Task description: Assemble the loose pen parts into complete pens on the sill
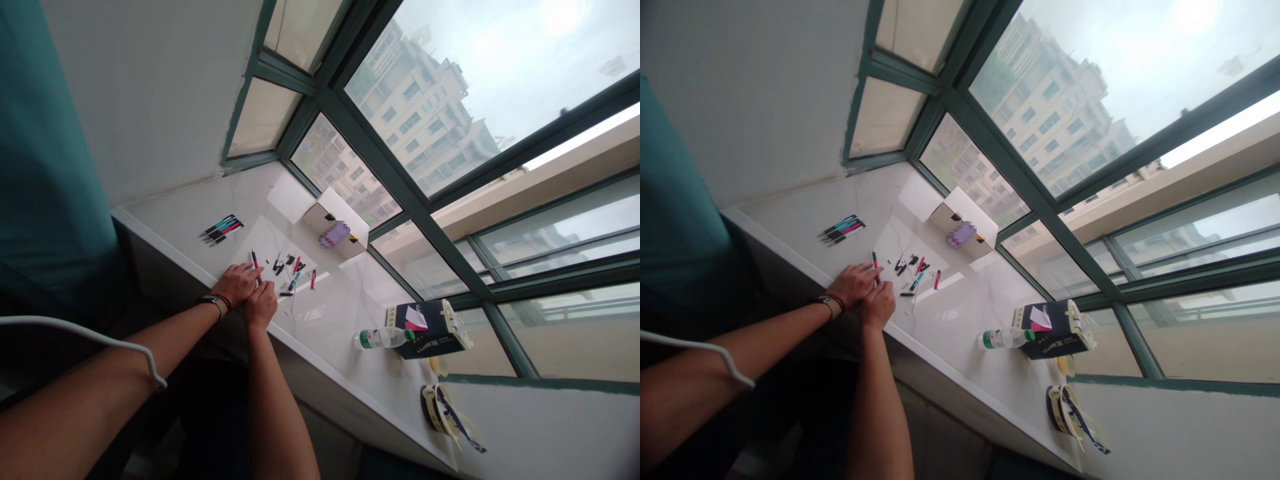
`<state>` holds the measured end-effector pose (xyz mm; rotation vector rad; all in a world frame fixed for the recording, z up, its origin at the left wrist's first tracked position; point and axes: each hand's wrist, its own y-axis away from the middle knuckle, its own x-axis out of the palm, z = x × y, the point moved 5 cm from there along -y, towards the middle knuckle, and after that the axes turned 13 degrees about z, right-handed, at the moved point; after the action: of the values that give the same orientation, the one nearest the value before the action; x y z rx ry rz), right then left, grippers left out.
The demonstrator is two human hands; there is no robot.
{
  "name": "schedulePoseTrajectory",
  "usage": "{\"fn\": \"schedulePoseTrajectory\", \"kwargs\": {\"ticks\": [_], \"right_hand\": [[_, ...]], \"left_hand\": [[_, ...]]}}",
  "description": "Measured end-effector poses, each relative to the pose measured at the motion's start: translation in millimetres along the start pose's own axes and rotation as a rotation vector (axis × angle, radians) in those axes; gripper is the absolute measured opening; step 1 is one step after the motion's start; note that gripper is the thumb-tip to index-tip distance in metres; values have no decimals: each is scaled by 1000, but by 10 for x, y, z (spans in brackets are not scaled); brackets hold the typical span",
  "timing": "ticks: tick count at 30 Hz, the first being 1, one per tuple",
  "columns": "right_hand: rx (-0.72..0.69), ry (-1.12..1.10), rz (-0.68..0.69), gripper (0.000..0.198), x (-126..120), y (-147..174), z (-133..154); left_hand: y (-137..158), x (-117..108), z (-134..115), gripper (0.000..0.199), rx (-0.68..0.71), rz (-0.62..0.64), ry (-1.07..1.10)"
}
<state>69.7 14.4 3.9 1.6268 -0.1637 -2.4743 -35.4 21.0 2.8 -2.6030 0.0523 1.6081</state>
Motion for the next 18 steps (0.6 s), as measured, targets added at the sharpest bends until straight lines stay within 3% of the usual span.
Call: {"fn": "schedulePoseTrajectory", "kwargs": {"ticks": [18], "right_hand": [[-54,-20,-16,30,-9,11,-8]], "left_hand": [[2,8,2,45,33,-29,-32]]}}
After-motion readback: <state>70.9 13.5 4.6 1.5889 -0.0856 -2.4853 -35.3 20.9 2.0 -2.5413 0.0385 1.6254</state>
